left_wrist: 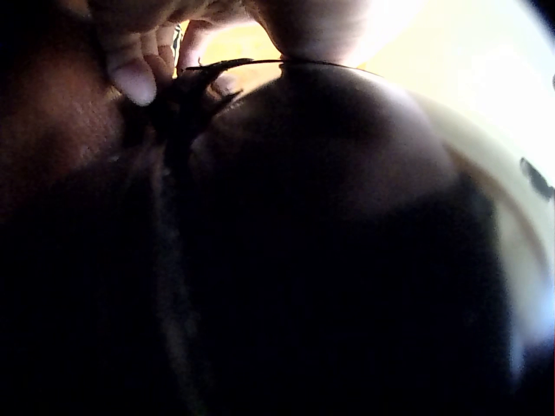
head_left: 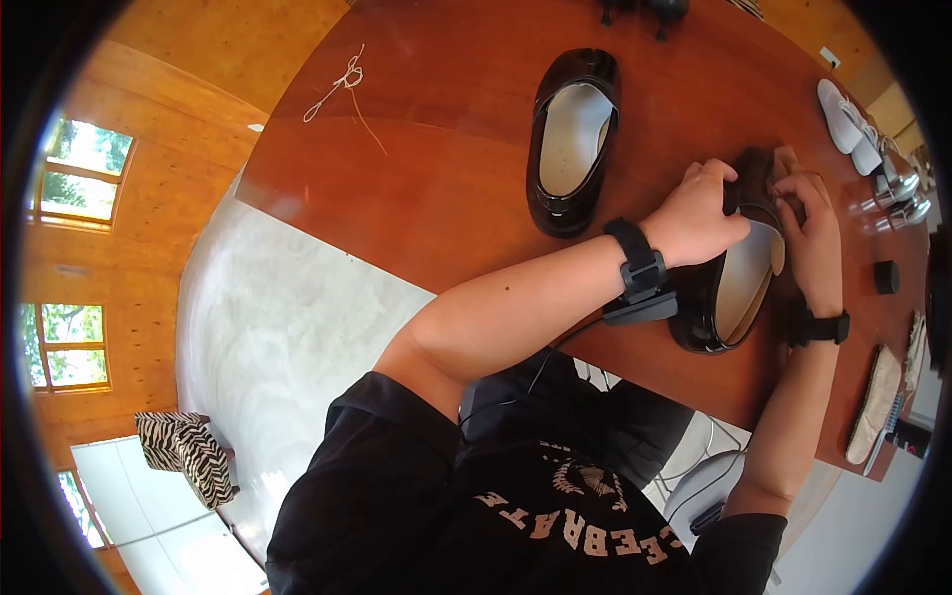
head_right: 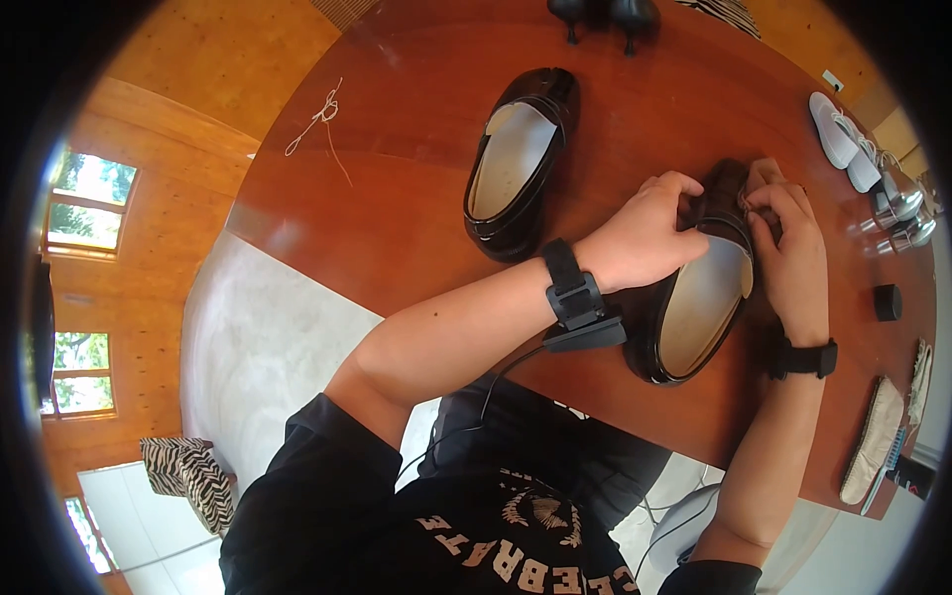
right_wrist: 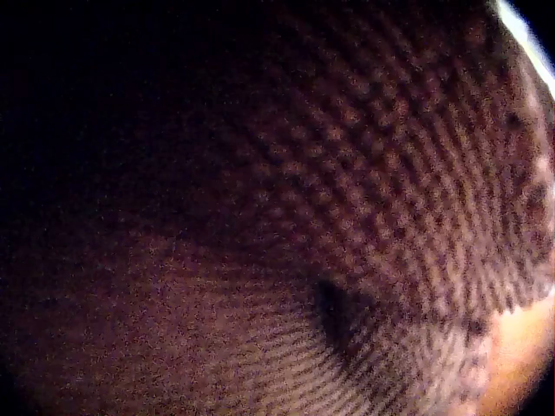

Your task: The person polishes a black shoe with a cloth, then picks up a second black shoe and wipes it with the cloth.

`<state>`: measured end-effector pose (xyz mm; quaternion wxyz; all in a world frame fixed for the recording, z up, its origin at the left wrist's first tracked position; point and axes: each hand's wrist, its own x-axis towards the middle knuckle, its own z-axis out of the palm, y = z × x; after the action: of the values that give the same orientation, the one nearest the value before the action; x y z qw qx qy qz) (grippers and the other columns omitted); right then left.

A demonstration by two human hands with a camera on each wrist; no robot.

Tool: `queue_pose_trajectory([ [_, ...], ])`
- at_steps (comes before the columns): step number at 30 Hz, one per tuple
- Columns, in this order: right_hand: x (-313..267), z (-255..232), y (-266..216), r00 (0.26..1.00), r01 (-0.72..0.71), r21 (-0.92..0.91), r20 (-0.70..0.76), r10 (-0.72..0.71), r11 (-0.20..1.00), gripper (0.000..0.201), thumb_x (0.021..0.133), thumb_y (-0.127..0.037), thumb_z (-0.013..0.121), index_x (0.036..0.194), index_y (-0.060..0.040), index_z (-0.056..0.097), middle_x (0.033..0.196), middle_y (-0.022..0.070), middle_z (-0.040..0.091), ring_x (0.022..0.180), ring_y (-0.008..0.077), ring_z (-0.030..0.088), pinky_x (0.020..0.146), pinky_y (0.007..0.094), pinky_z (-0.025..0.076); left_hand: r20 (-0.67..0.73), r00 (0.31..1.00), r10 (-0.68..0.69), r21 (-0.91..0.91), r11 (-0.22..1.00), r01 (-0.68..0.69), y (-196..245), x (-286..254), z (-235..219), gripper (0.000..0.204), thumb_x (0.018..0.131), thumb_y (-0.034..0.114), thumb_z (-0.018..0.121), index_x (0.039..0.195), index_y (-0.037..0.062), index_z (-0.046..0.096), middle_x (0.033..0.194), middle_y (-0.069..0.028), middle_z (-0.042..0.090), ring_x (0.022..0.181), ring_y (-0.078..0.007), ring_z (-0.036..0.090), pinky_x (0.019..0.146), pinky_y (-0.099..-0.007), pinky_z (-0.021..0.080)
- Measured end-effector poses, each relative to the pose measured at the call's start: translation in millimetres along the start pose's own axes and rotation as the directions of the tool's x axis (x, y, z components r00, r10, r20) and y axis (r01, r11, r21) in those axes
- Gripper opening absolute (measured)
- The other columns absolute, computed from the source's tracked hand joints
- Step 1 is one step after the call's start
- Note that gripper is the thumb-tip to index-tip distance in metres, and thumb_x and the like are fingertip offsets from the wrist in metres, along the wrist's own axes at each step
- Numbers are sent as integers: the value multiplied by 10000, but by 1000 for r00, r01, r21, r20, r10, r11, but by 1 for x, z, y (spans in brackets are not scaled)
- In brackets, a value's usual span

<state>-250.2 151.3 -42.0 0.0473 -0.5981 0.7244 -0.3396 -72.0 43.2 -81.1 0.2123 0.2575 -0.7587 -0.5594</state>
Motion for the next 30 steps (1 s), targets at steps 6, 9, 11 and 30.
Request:
queue_pose_trajectory([
  [6,1,0,24,998,-27,-61,-52,24,998,128,931,-12,644,1053,-3,610,1073,136,631,930,276,662,847,338,522,15,1000,-13,-29,999,13,4,-1,-2,649,837,191,689,1371,-100,462,1297,-260,530,1209,-342,559,1012,-395,490],
  [9,-1,-1,14,999,-40,-64,-29,38,997,128,921,3,644,1046,-2,615,1066,131,628,930,269,660,838,339,519,17,1000,-18,-43,999,19,4,-1,-2,640,837,184,688,1367,-98,466,1288,-257,533,1203,-339,560,1013,-394,488],
  [11,-1,-3,7,999,-42,-15,7,42,999,126,914,20,641,1036,2,617,1060,128,625,928,261,659,830,339,517,2,1000,0,-18,1000,0,1,1,1,634,838,180,687,1365,-97,468,1284,-254,534,1200,-339,560,1015,-393,486],
  [30,-4,-10,12,989,-143,12,43,142,990,117,891,-56,653,986,10,635,909,114,680,810,238,658,769,343,511,32,998,-57,-2,998,57,10,-4,-3,678,829,178,683,1398,-88,428,1320,-267,499,1235,-362,536,1036,-397,469],
])
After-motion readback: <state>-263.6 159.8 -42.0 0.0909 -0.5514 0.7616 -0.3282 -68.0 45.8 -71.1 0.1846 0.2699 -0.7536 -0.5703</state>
